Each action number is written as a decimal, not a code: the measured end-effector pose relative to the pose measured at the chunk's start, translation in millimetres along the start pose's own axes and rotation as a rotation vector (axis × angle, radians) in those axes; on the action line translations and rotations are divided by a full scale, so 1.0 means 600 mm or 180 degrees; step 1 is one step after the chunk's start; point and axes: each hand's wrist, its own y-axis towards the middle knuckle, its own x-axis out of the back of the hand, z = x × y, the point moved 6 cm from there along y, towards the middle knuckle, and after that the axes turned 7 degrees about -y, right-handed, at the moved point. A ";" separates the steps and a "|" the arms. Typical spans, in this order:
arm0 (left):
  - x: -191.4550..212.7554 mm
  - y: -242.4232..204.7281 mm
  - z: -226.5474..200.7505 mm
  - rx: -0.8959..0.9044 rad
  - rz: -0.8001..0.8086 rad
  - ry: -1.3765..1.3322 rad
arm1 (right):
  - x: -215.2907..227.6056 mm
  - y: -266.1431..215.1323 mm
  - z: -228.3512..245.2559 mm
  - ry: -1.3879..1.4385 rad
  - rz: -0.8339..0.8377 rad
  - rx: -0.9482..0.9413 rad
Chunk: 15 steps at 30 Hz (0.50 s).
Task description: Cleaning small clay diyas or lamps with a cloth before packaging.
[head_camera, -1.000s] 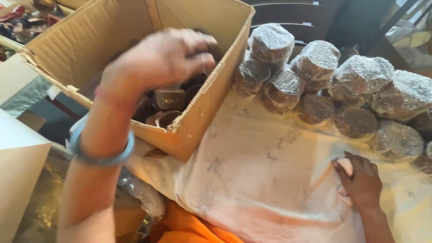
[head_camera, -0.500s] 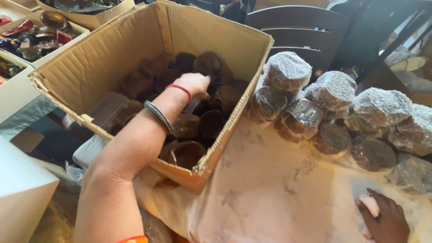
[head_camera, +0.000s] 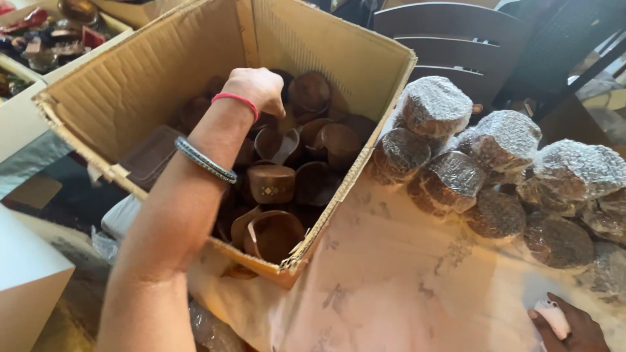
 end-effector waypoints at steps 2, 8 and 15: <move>-0.022 0.084 -0.013 -0.0197 -0.0305 0.0174 | 0.008 -0.011 0.015 -0.0185 -0.0201 0.0052; -0.121 0.299 -0.084 -0.1151 -0.1031 0.0470 | 0.029 -0.049 0.055 -0.0427 -0.0676 0.0048; -0.198 0.291 -0.034 -0.0933 -0.1244 0.1415 | 0.075 -0.071 0.112 -0.0201 -0.0745 0.0003</move>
